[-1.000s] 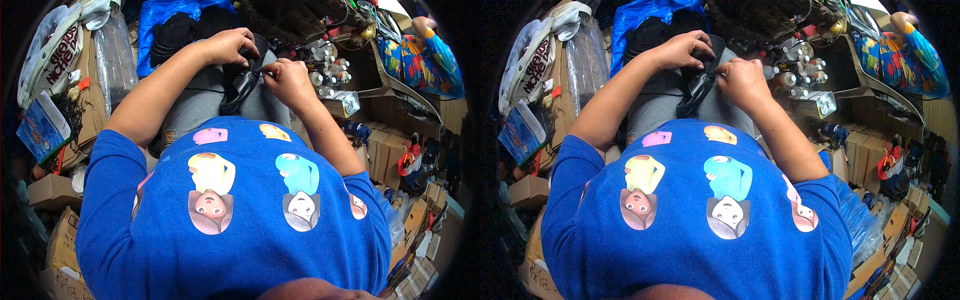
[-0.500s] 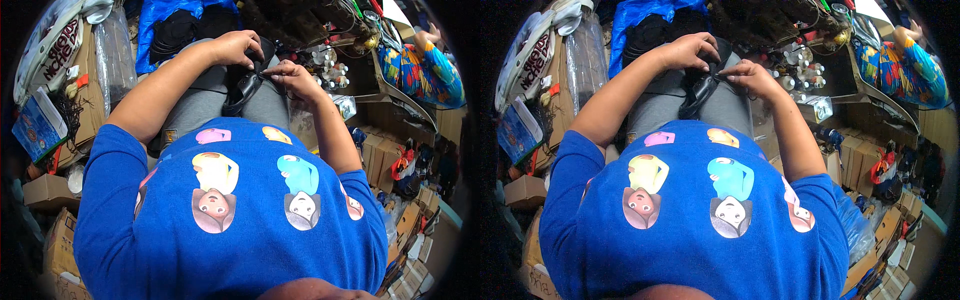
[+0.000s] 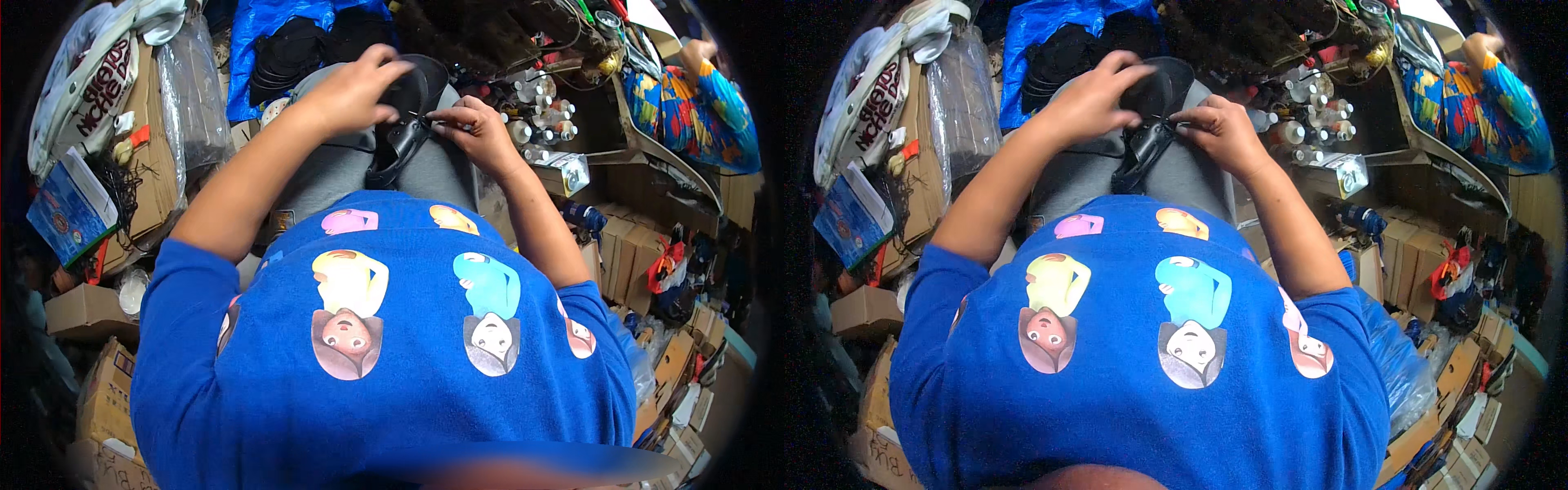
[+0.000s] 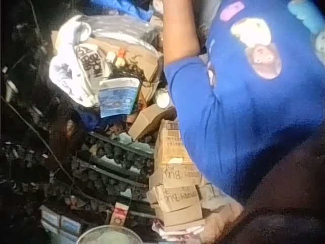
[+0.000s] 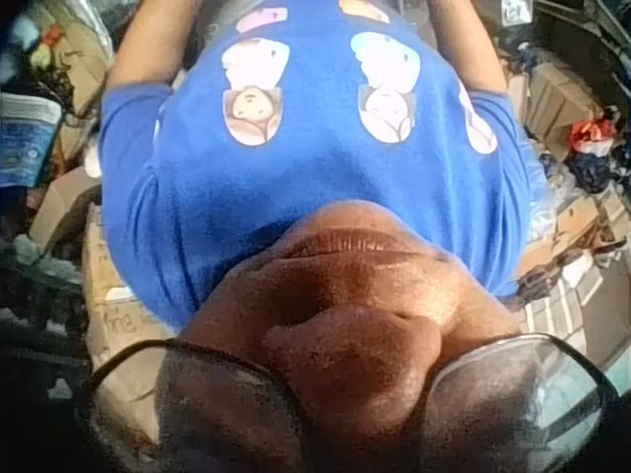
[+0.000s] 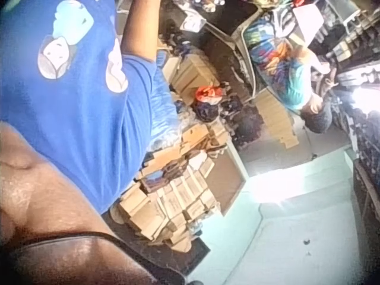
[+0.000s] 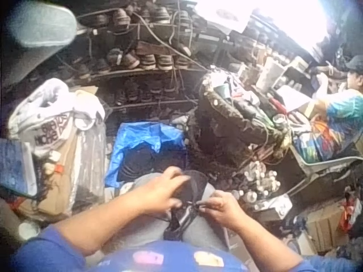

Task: Manually sewing or stitching leather components of a shoe using a needle and thread.

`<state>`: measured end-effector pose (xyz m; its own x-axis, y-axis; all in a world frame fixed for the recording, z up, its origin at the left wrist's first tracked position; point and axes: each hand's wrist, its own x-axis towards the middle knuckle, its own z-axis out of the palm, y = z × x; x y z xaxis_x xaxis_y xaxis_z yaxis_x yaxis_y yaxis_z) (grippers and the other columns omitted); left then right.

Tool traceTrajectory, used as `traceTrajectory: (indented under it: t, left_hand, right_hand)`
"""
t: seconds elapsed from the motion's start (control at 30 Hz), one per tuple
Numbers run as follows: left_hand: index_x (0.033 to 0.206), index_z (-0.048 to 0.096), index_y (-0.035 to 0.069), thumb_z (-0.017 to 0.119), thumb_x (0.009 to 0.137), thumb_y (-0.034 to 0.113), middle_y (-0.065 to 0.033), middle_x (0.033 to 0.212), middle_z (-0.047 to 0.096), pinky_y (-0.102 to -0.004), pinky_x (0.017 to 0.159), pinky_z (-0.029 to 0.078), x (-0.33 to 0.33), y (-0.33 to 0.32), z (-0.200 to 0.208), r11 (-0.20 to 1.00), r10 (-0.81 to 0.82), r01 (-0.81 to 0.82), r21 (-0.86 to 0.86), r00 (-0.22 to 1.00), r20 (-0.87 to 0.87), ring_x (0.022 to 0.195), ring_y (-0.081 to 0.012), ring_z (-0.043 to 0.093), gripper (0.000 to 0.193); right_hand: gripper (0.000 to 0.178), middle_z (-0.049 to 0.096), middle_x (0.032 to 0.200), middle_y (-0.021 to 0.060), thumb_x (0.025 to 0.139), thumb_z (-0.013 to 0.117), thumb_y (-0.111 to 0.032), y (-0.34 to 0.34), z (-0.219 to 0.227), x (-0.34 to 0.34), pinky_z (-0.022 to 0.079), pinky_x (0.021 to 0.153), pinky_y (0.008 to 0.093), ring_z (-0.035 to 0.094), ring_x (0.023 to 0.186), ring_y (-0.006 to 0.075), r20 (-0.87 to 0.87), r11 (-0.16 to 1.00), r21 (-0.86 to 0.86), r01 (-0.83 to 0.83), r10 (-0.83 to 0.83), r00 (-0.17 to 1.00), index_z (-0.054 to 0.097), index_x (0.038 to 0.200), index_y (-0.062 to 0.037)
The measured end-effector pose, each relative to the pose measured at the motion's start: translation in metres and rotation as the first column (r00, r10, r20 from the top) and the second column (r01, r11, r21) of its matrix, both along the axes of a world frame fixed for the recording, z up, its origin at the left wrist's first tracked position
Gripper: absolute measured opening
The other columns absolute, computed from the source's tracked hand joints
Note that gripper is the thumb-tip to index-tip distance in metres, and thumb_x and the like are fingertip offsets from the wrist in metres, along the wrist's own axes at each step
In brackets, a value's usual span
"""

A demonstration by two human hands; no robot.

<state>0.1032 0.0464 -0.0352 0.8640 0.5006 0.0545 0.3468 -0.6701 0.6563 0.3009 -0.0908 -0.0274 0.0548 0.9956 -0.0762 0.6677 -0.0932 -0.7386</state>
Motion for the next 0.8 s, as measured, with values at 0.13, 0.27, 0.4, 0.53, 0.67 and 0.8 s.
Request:
traceTrajectory:
  t: [0.13,0.27,0.4,0.53,0.67,0.8]
  left_hand:
    - [0.102,0.059,0.007,0.075,0.065,0.011,-0.0131,0.111,0.051,-0.0372,0.084,0.046,-0.045,-0.007,0.009,0.977,-0.201,0.188,-0.1,0.968,-0.15,0.099,-0.0328,0.055,0.041]
    - [0.083,0.061,0.002,0.068,0.072,0.009,-0.0142,0.093,0.056,-0.0394,0.077,0.047,-0.063,0.018,-0.006,0.993,-0.081,0.08,0.088,0.997,0.009,0.087,-0.0321,0.056,0.014]
    - [0.092,0.06,0.003,0.055,0.078,0.003,-0.0161,0.099,0.055,-0.0395,0.083,0.045,-0.092,0.077,-0.026,0.82,0.488,-0.455,0.347,0.873,-0.01,0.094,-0.0339,0.054,0.015]
    - [0.105,0.062,0.006,0.046,0.07,-0.01,-0.0166,0.105,0.05,-0.0378,0.089,0.043,-0.086,0.055,-0.025,0.925,0.267,-0.263,0.273,0.963,0.023,0.1,-0.0328,0.052,0.041]
    - [0.099,0.068,0.01,0.054,0.071,-0.008,-0.0106,0.09,0.058,-0.0363,0.082,0.044,-0.048,-0.017,0.002,0.972,0.224,-0.21,-0.109,0.965,0.138,0.095,-0.0299,0.054,0.036]
    - [0.091,0.07,0.015,0.067,0.071,0.007,-0.0025,0.076,0.057,-0.0345,0.076,0.041,-0.035,-0.034,-0.009,0.924,0.11,-0.133,0.359,0.99,0.086,0.086,-0.0224,0.054,0.021]
  right_hand:
    - [0.03,0.047,0.077,0.0046,0.078,0.063,0.0,-0.012,0.001,0.004,0.042,0.066,0.0262,0.051,0.074,0.0159,0.039,0.999,-0.01,-0.052,0.053,0.998,0.068,0.104,-0.0135]
    - [0.034,0.047,0.079,0.0072,0.077,0.061,0.0,-0.014,0.005,-0.002,0.042,0.067,0.029,0.05,0.074,0.0197,0.028,0.998,-0.052,-0.028,0.029,0.999,0.067,0.108,-0.0147]
    - [0.042,0.053,0.079,0.0081,0.071,0.062,-0.005,-0.024,0.008,-0.015,0.037,0.08,0.04,0.053,0.082,0.0263,0.325,0.996,0.056,-0.07,0.048,0.944,0.065,0.109,-0.0196]
    - [0.044,0.052,0.081,0.0075,0.072,0.062,-0.006,-0.033,0.006,-0.025,0.036,0.085,0.0449,0.053,0.083,0.0253,0.486,0.991,0.075,-0.107,0.057,0.872,0.061,0.114,-0.0178]
    - [0.044,0.052,0.082,0.0077,0.073,0.061,-0.007,-0.033,0.002,-0.022,0.035,0.086,0.0445,0.053,0.084,0.025,0.457,0.992,0.07,-0.103,0.06,0.887,0.061,0.116,-0.0189]
    - [0.042,0.052,0.078,0.0066,0.075,0.06,-0.008,-0.029,0.0,-0.012,0.035,0.085,0.0448,0.053,0.082,0.0242,0.352,0.997,0.021,-0.072,0.06,0.934,0.063,0.114,-0.0236]
